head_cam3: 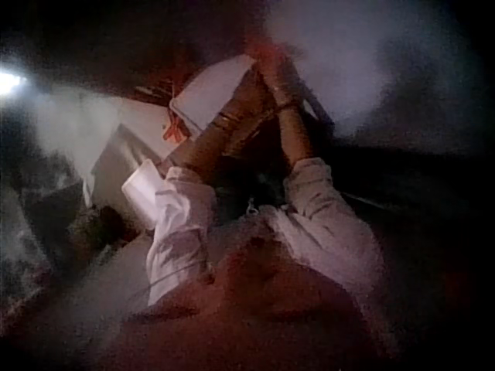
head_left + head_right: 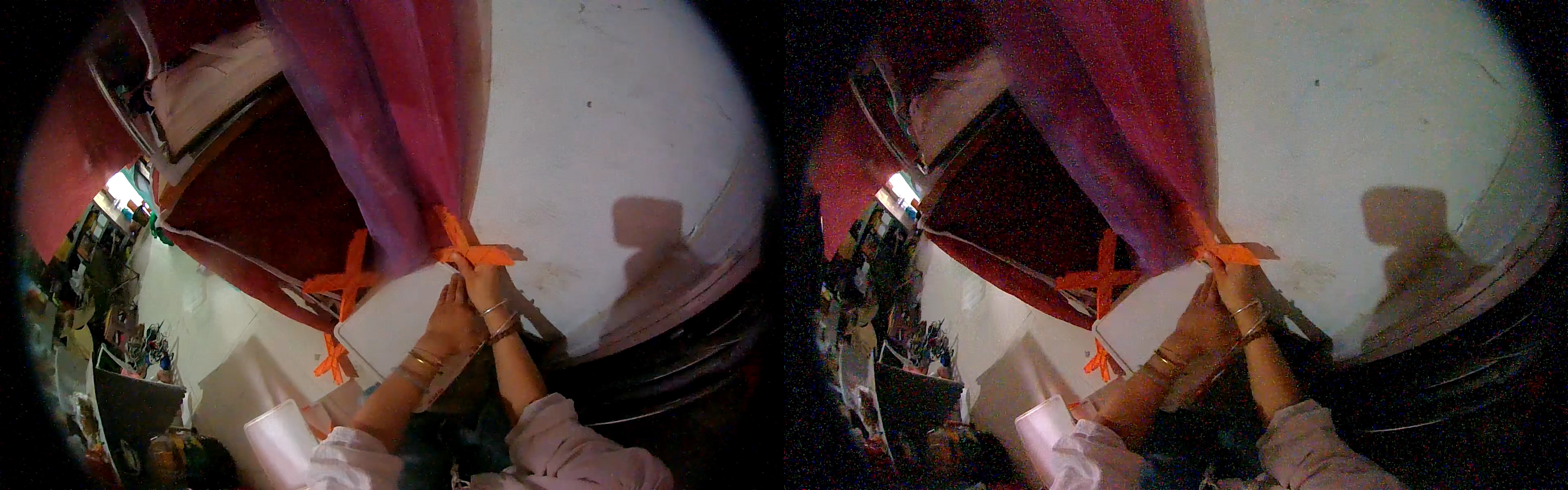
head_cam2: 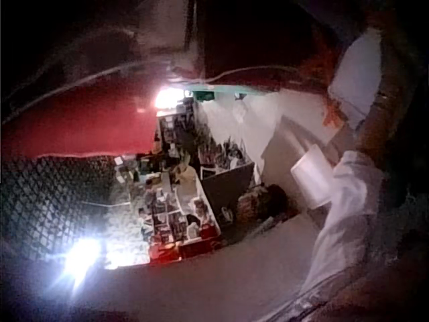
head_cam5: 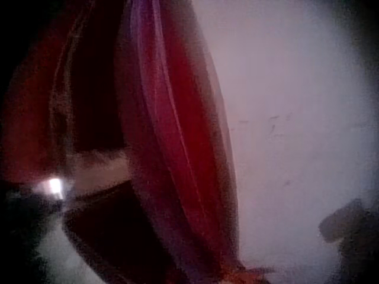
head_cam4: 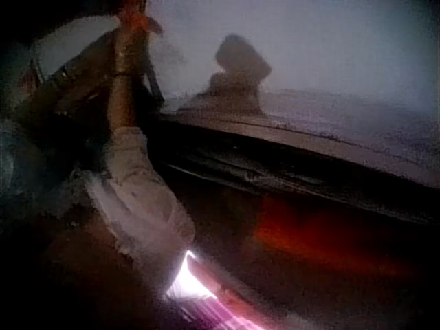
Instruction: The person assembles a multi-tiered plastic shelving unit by snapping orange cross-braces into white plastic trays and then placing the completed shelf on the floor.
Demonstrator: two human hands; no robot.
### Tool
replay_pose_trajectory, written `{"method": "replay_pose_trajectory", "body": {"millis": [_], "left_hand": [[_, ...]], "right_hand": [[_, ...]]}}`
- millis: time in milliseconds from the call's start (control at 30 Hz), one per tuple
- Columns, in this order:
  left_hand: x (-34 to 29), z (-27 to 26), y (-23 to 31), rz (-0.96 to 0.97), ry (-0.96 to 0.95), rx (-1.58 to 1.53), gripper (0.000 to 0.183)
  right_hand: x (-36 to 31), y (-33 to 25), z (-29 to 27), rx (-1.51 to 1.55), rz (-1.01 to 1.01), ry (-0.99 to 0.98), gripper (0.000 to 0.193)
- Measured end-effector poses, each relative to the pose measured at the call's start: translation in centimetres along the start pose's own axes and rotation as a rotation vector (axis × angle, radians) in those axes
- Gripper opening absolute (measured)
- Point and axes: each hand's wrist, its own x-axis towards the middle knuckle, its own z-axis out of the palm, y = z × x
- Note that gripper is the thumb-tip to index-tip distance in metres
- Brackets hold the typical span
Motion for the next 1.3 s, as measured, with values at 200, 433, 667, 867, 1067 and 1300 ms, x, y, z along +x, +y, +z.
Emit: {"method": "replay_pose_trajectory", "body": {"millis": [200, 433, 667, 867, 1067, 1300], "left_hand": [[0.2, -1.0, 0.6, -0.051, -0.106, 0.101, 0.077], [0.6, -1.0, 0.9, -0.052, -0.152, 0.175, 0.079], [-0.1, 0.2, 1.5, -0.157, -0.067, 0.12, 0.093], [-2.4, -1.1, 0.3, 0.04, 0.196, 0.318, 0.075], [-15.3, -2.0, -1.1, -0.632, 1.037, 0.005, 0.032], [-17.1, 1.0, 3.4, -0.913, 0.638, -1.782, 0.024]], "right_hand": [[-0.4, -1.4, -0.5, -0.021, 0.001, -0.008, 0.033], [-0.4, -0.1, -0.3, -0.083, 0.059, -0.091, 0.034], [2.5, -9.1, -3.7, 0.004, -0.096, -0.017, 0.029], [-0.2, -11.3, -8.6, 0.212, -0.019, -0.098, 0.022], [-4.4, -13.7, -12.8, 1.215, 0.245, -0.245, 0.042], [-11.9, -14.5, -13.8, 0.269, 0.038, -0.413, 0.027]]}}
